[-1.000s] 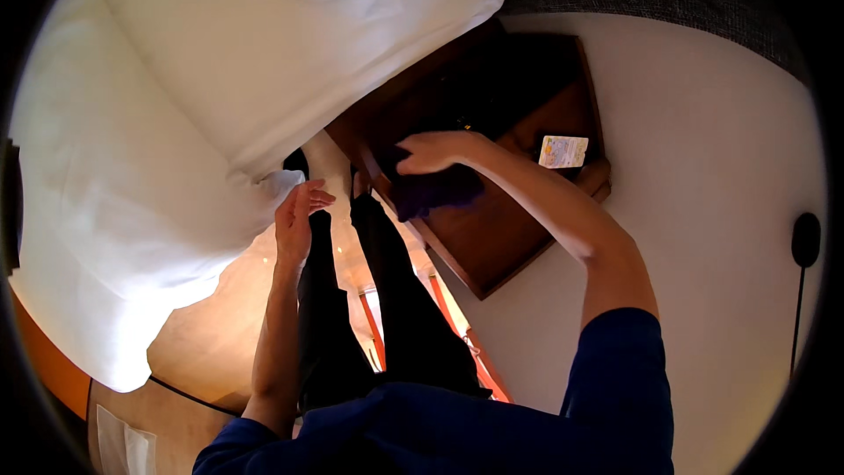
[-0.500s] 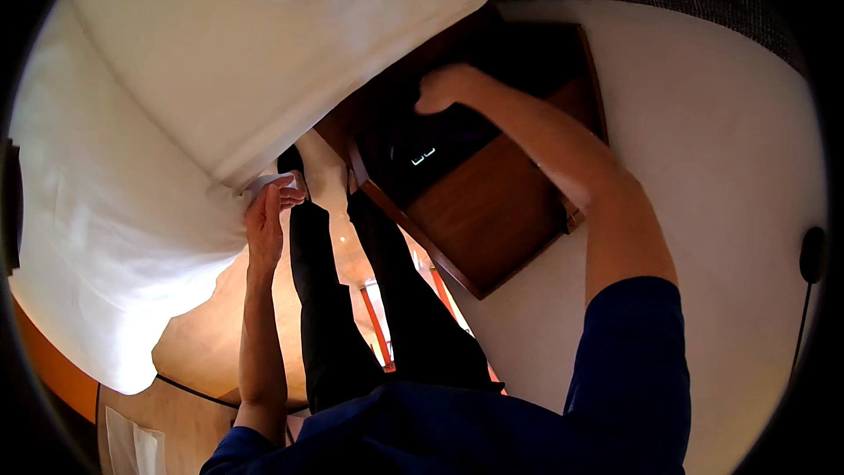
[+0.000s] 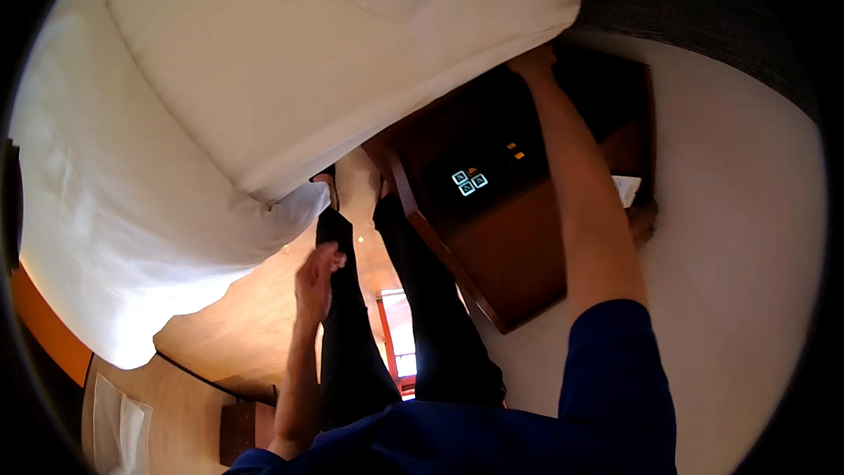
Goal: The person wipes down a bedside table, a reading lamp, and a window ledge with a cloth before washing the cloth in a sink and then cleaning a toilet.
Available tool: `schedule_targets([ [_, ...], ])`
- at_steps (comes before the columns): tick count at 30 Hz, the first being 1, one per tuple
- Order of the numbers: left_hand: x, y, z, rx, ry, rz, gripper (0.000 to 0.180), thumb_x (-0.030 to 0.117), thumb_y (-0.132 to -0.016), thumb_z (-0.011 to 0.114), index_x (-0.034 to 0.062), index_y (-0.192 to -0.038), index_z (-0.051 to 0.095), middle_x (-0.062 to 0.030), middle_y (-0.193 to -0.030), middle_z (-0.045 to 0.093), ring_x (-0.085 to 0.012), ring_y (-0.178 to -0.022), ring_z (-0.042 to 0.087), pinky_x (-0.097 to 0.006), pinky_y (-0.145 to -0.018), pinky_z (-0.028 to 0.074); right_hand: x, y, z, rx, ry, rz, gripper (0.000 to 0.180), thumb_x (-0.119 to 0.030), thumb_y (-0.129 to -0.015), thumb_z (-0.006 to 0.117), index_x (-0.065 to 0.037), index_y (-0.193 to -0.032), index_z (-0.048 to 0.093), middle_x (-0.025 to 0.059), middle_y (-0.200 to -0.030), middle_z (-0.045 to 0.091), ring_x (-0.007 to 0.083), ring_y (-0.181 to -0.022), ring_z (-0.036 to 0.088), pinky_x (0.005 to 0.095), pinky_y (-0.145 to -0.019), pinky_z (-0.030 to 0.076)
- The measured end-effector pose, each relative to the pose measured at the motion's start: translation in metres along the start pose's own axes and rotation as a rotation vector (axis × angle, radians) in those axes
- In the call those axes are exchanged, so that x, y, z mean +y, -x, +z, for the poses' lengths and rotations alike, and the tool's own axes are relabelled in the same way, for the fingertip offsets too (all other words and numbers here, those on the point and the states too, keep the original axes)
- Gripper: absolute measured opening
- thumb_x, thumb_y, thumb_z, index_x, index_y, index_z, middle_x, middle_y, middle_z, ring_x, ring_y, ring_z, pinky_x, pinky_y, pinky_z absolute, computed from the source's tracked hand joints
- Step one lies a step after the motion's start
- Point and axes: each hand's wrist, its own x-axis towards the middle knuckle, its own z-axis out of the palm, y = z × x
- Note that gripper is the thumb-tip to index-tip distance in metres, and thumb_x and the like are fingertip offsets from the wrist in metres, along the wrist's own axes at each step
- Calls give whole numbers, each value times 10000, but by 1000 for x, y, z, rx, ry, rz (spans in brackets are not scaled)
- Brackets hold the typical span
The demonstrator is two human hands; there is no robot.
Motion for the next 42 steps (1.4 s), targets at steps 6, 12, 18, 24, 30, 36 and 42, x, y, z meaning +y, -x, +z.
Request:
schedule_targets([
  [6, -29, 57, 8, -46, -18, -222, 255, 186, -959, 496, -7, -1103, 579, -90, -889, 652, -152, -856, 618, -284, -790, 492, -192, 30, 54, -363, -29, -115, 601, -411, -898, 472, -81, -1388, 365, 189, -1355, 426, 326, -1148, 507, 410, -818, 494],
  [12, 3, 53, 13, -122, -72, -97, 266, 188, -932, 539, 3, -1119, 584, -144, -948, 676, -200, -912, 653, -298, -799, 497, -314, 94, 75, -722, -2, 29, 586, -340, -903, 476, -52, -1395, 340, 236, -1390, 362, 409, -1164, 479, 462, -822, 489],
  [18, -19, 62, -31, -202, -241, -85, 250, 185, -916, 570, 19, -1099, 609, -132, -947, 671, -180, -873, 644, -284, -785, 493, -338, 178, 126, -165, -343, 488, 547, -190, -895, 463, 16, -1382, 319, 309, -1420, 264, 568, -1152, 417, 533, -785, 494],
  [24, -73, 57, -128, -170, -356, -128, 229, 135, -949, 504, -4, -1116, 573, -118, -956, 660, -173, -919, 630, -280, -806, 495, -255, 264, 192, 322, -152, 83, 568, -122, -812, 520, -19, -1353, 377, 142, -1352, 448, 293, -1059, 530, 414, -818, 485],
  [30, -104, 48, -152, -306, -488, -98, 244, 144, -921, 546, -7, -1110, 581, -139, -936, 672, -180, -856, 656, -264, -751, 514, -173, 405, 331, 212, -129, 609, 566, -61, -847, 488, 18, -1370, 287, 221, -1313, 450, 378, -990, 597, 474, -736, 535],
  [36, -113, 51, -132, -398, -448, 1, 215, 145, -942, 530, -6, -1086, 582, -102, -880, 651, -155, -830, 628, -269, -759, 508, -121, 454, 314, -421, -658, 788, 572, -275, -782, 621, 2, -1249, 443, 226, -1159, 575, 378, -1001, 601, 448, -841, 495],
  [42, -83, 59, -135, -424, -516, 98, 211, 190, -906, 587, 36, -1043, 627, -80, -818, 668, -129, -726, 627, -238, -656, 489, -147, 544, 101, 33, -1088, 712, 530, -171, -701, 639, -94, -1211, 516, 153, -1104, 605, 292, -1004, 606, 378, -881, 475],
])
